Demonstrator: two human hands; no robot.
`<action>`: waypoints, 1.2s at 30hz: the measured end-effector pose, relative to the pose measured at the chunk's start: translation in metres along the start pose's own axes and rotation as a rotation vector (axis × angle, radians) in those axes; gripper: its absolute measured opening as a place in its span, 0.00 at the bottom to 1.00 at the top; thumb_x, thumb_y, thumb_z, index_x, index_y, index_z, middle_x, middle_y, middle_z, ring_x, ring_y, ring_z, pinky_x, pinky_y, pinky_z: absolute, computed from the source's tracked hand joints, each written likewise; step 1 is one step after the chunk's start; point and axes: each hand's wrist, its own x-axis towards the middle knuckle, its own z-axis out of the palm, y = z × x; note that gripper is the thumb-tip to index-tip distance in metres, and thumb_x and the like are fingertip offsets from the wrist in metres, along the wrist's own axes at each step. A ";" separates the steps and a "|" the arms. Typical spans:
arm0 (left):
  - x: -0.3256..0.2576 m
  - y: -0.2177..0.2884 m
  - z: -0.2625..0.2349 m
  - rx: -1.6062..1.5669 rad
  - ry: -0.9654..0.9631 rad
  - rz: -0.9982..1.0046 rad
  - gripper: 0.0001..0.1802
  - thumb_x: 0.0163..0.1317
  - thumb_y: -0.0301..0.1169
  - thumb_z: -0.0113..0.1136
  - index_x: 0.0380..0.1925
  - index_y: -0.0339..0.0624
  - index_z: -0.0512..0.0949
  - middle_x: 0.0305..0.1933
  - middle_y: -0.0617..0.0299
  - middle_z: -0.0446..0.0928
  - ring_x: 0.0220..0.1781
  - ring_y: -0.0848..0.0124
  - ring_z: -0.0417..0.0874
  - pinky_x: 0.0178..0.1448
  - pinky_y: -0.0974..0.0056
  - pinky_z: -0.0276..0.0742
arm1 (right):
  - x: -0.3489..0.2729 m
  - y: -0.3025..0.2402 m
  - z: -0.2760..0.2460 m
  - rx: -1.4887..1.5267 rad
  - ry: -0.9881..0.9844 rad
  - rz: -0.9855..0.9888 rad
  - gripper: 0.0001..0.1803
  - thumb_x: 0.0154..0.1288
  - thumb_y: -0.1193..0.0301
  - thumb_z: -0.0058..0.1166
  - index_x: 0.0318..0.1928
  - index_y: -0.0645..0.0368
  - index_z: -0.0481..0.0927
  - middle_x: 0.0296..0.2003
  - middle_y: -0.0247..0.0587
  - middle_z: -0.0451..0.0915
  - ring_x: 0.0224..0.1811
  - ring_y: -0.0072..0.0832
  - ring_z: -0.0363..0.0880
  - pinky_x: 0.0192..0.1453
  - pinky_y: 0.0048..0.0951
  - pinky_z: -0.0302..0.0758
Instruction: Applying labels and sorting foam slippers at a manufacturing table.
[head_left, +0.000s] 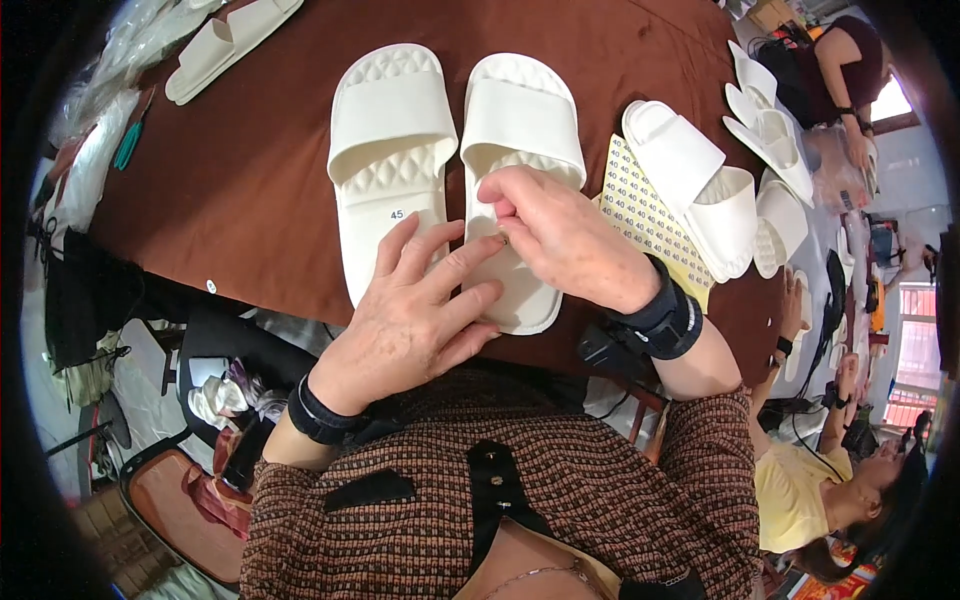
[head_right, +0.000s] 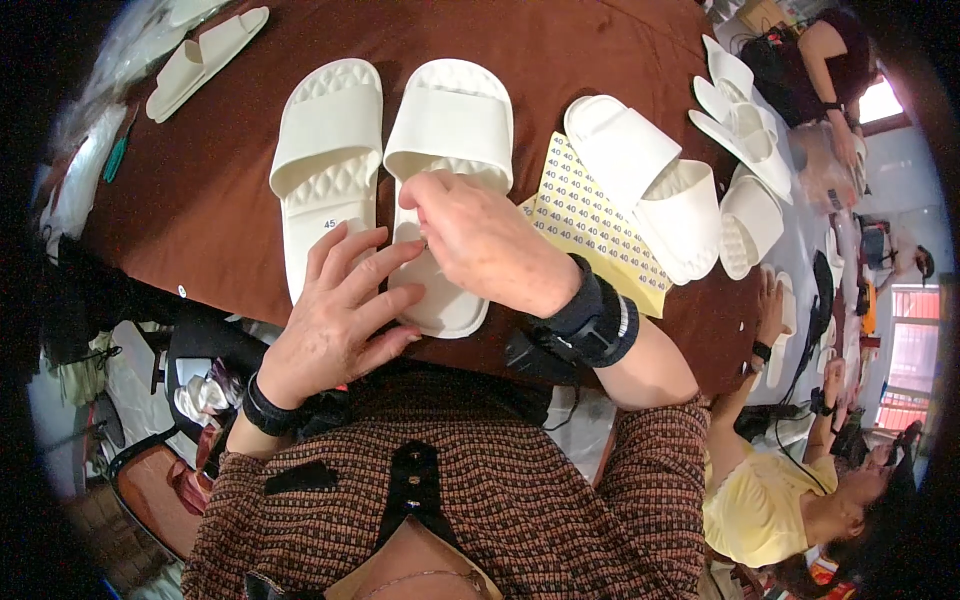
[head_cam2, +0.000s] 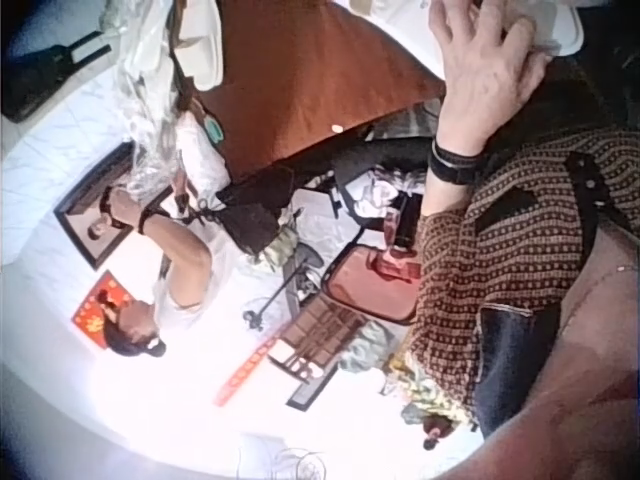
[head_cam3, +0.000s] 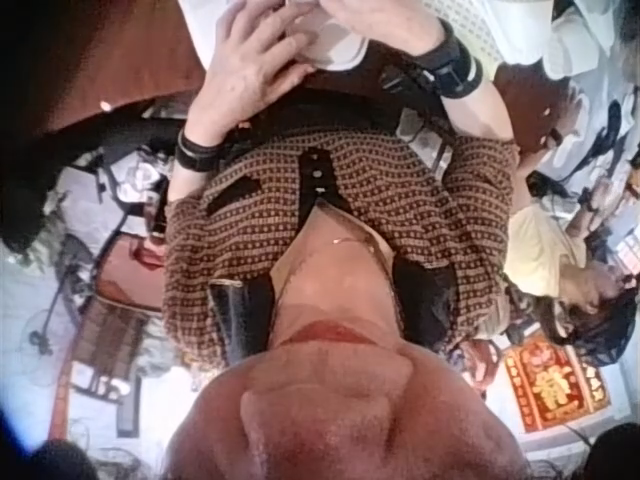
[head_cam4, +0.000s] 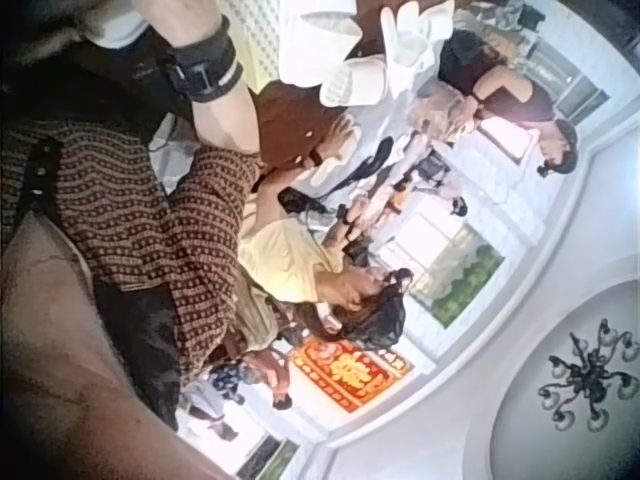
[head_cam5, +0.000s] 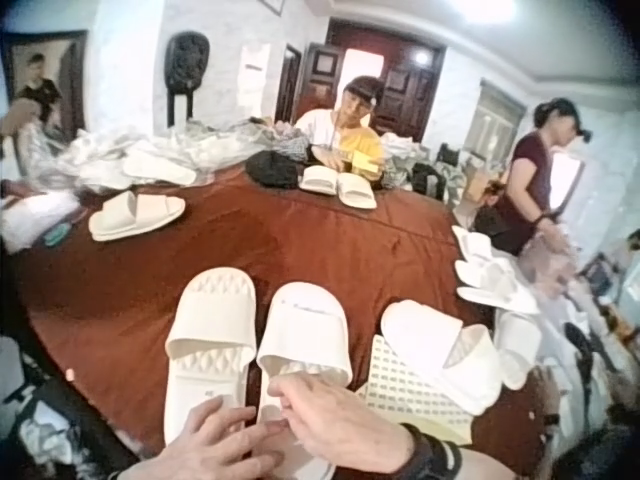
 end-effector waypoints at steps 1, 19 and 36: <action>0.001 0.000 0.001 0.008 -0.006 0.005 0.21 0.47 0.35 0.72 0.43 0.47 0.79 0.65 0.60 0.72 0.67 0.53 0.68 0.74 0.40 0.56 | 0.000 0.000 0.001 0.001 0.003 0.003 0.12 0.65 0.79 0.49 0.49 0.63 0.71 0.38 0.48 0.77 0.39 0.43 0.78 0.45 0.38 0.76; 0.019 0.017 0.015 0.311 0.011 0.075 0.22 0.49 0.35 0.70 0.44 0.40 0.77 0.53 0.57 0.76 0.54 0.64 0.75 0.74 0.40 0.55 | -0.004 0.009 0.010 0.163 0.127 0.090 0.12 0.64 0.82 0.49 0.48 0.63 0.74 0.36 0.45 0.78 0.38 0.35 0.80 0.43 0.32 0.78; 0.006 0.005 -0.003 0.100 0.023 0.051 0.15 0.54 0.26 0.67 0.43 0.40 0.78 0.54 0.60 0.80 0.53 0.62 0.78 0.73 0.43 0.57 | -0.003 0.013 0.008 0.311 0.242 0.085 0.08 0.62 0.80 0.49 0.43 0.67 0.74 0.33 0.54 0.81 0.37 0.47 0.81 0.42 0.41 0.77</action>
